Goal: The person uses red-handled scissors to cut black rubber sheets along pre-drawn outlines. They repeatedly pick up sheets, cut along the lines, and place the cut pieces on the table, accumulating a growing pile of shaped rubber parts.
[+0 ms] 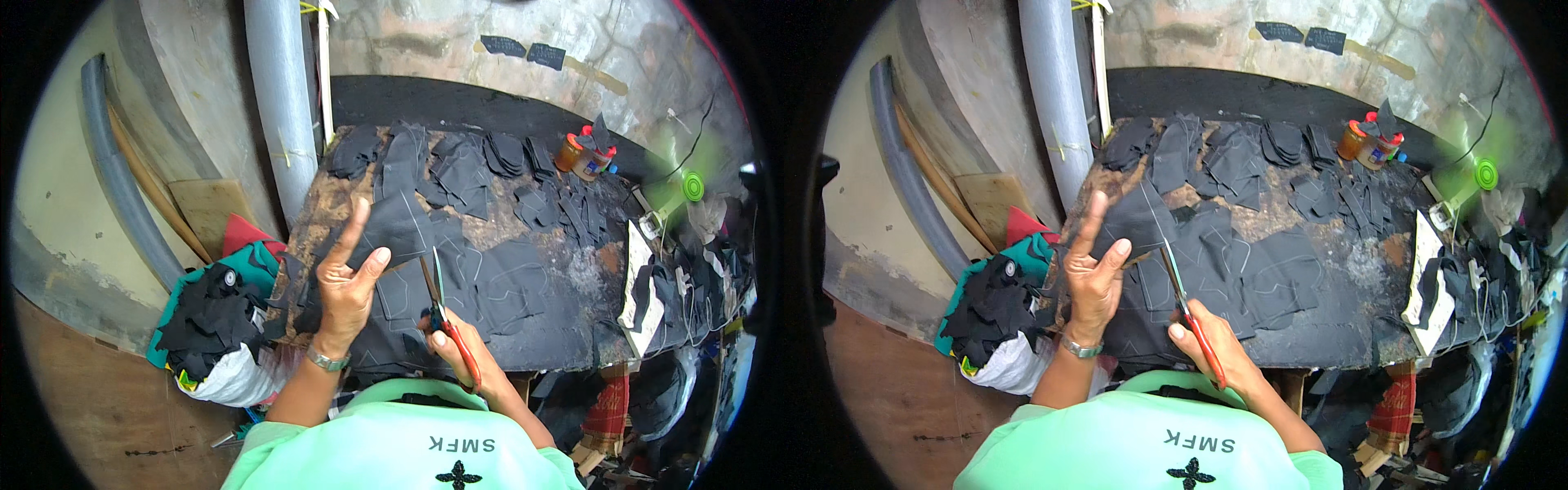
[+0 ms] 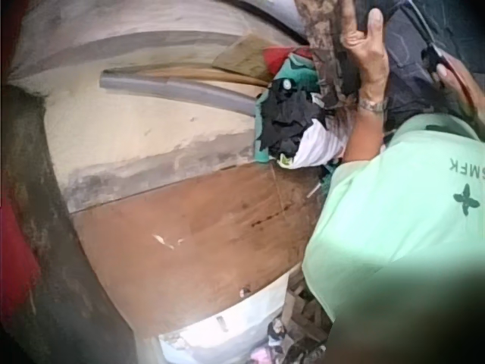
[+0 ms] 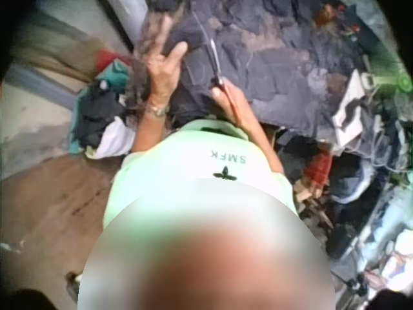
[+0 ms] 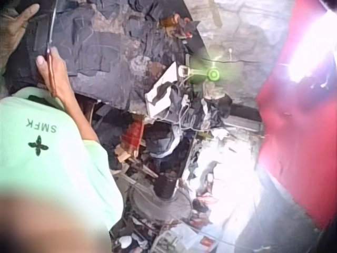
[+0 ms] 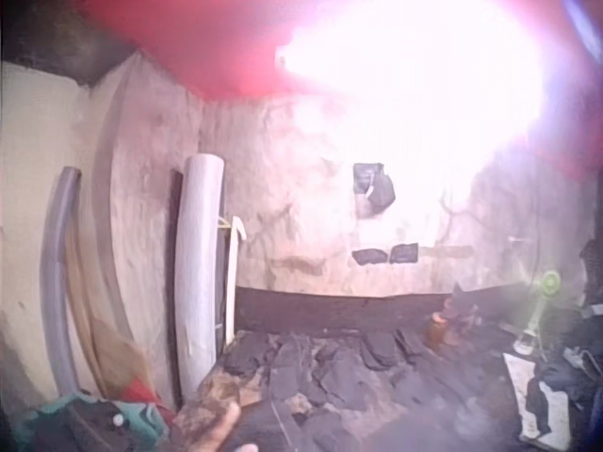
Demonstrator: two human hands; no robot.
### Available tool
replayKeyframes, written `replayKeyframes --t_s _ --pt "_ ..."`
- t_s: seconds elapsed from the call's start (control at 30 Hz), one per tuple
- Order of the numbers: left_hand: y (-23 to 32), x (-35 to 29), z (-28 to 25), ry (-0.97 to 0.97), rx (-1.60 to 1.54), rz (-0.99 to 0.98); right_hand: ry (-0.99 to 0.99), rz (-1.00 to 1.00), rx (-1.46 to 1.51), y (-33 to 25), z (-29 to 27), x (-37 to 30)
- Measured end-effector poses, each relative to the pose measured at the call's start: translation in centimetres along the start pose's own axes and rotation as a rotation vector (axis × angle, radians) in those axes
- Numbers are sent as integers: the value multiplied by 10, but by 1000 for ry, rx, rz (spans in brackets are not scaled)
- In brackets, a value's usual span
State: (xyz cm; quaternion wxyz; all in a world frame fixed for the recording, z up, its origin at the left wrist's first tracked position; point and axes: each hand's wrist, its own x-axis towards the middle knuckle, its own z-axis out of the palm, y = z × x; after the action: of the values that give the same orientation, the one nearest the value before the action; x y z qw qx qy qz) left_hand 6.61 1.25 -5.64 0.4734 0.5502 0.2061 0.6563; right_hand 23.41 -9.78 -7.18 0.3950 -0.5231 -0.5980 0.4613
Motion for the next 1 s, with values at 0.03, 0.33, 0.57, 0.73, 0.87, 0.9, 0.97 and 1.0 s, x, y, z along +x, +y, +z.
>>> replayKeyframes --t_s 0.03,0.33,0.57,0.73,0.87,0.9,0.97,1.0 --pt "5 -2 -1 -24 74 25 -2 -6 22 -1 0 1" --pt "19 -8 -4 -155 247 77 56 -53 65 -2 2 4" --pt "21 -3 -3 -185 325 170 76 57 268 0 5 -7" --pt "27 -6 -1 -212 400 171 67 22 287 -2 2 -5" --pt "29 -15 1 -281 407 113 100 -159 318 -3 -1 5" --pt "29 -16 1 -287 398 118 92 -156 308 -4 -2 6" --pt "28 -16 2 -306 393 149 58 -73 289 -5 -4 3" --pt "28 -16 1 -293 400 153 39 -31 278 -5 -5 1"
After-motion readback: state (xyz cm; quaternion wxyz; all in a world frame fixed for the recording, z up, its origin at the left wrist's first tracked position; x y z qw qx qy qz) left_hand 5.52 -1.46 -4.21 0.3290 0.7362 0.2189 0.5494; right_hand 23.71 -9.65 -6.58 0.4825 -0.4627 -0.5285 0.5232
